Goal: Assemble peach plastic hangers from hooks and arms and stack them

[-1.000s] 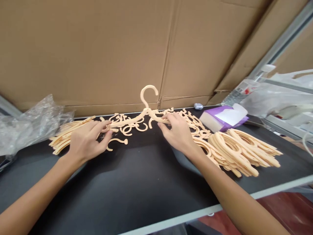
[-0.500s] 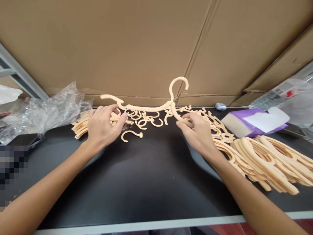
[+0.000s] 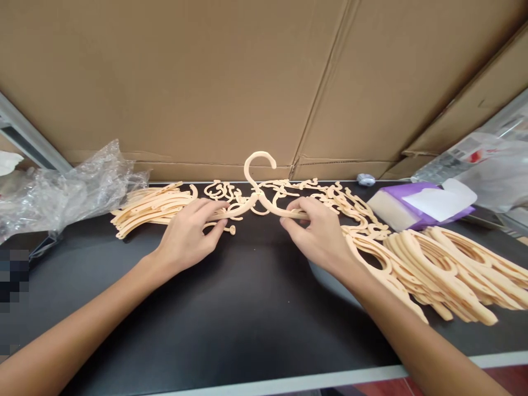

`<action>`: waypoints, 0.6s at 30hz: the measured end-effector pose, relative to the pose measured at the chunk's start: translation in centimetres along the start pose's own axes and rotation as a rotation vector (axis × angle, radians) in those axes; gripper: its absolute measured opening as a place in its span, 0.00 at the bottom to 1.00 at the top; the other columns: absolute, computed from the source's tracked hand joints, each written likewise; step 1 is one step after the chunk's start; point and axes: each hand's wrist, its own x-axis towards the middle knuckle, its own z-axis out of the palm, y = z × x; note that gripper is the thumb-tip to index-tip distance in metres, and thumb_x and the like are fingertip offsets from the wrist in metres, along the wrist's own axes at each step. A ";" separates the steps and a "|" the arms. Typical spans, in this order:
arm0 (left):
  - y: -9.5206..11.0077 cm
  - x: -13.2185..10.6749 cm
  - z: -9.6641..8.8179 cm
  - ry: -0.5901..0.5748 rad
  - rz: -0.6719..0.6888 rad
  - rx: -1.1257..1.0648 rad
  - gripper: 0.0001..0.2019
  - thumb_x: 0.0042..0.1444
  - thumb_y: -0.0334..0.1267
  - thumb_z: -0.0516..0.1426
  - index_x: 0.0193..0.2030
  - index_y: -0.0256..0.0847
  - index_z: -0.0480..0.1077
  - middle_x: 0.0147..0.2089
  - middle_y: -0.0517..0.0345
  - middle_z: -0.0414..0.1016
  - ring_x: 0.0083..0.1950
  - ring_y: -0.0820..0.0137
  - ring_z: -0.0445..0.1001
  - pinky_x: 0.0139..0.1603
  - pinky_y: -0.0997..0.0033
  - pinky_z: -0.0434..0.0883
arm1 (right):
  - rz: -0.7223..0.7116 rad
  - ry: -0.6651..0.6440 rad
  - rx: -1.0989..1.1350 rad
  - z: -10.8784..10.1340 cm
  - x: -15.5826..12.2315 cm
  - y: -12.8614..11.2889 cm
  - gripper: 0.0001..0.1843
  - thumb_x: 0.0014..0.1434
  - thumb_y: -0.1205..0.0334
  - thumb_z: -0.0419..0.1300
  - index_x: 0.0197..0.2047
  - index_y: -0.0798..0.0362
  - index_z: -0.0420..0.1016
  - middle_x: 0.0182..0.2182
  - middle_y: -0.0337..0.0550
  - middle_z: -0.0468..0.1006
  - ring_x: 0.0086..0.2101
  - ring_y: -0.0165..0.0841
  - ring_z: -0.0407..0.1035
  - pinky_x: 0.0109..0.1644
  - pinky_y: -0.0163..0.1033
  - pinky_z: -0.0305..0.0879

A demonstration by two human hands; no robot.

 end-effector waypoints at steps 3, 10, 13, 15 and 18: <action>0.1 0.3 -0.6 0.024 -0.033 0.040 0.12 0.64 0.38 0.53 0.52 0.41 0.71 0.50 0.51 0.78 0.49 0.61 0.77 0.49 0.63 0.72 | 0.019 -0.024 0.002 0.0 -0.1 -0.1 0.01 0.53 0.65 0.60 0.32 0.49 0.71 0.32 0.41 0.77 0.31 0.35 0.67 0.37 0.40 0.60; 0.0 0.1 -0.8 -0.069 0.140 0.063 0.08 0.59 0.33 0.52 0.42 0.40 0.72 0.43 0.53 0.79 0.39 0.66 0.77 0.39 0.68 0.70 | -0.001 -0.124 -0.033 0.3 -0.5 -0.2 0.01 0.53 0.66 0.59 0.30 0.50 0.71 0.30 0.39 0.75 0.29 0.33 0.65 0.36 0.39 0.59; 0.0 0.2 -1.4 -0.236 0.149 0.018 0.07 0.59 0.36 0.53 0.39 0.42 0.72 0.34 0.58 0.78 0.32 0.68 0.75 0.34 0.69 0.67 | 0.001 -0.154 -0.058 0.0 -0.5 -0.4 0.02 0.53 0.66 0.59 0.29 0.50 0.70 0.29 0.38 0.74 0.29 0.33 0.65 0.36 0.40 0.58; 0.2 0.4 -1.9 -0.309 0.151 -0.012 0.08 0.59 0.39 0.54 0.39 0.43 0.73 0.32 0.59 0.78 0.32 0.67 0.75 0.35 0.68 0.66 | 0.027 -0.193 -0.031 -0.4 -0.4 -0.5 0.02 0.52 0.65 0.59 0.29 0.49 0.71 0.28 0.38 0.74 0.29 0.34 0.66 0.36 0.40 0.59; 0.4 0.5 -2.5 -0.377 0.144 -0.074 0.10 0.60 0.42 0.55 0.42 0.44 0.75 0.36 0.58 0.80 0.35 0.66 0.77 0.37 0.68 0.67 | 0.095 -0.243 -0.005 -1.0 -0.1 -0.4 0.06 0.49 0.66 0.58 0.34 0.48 0.70 0.26 0.36 0.74 0.28 0.34 0.66 0.36 0.40 0.59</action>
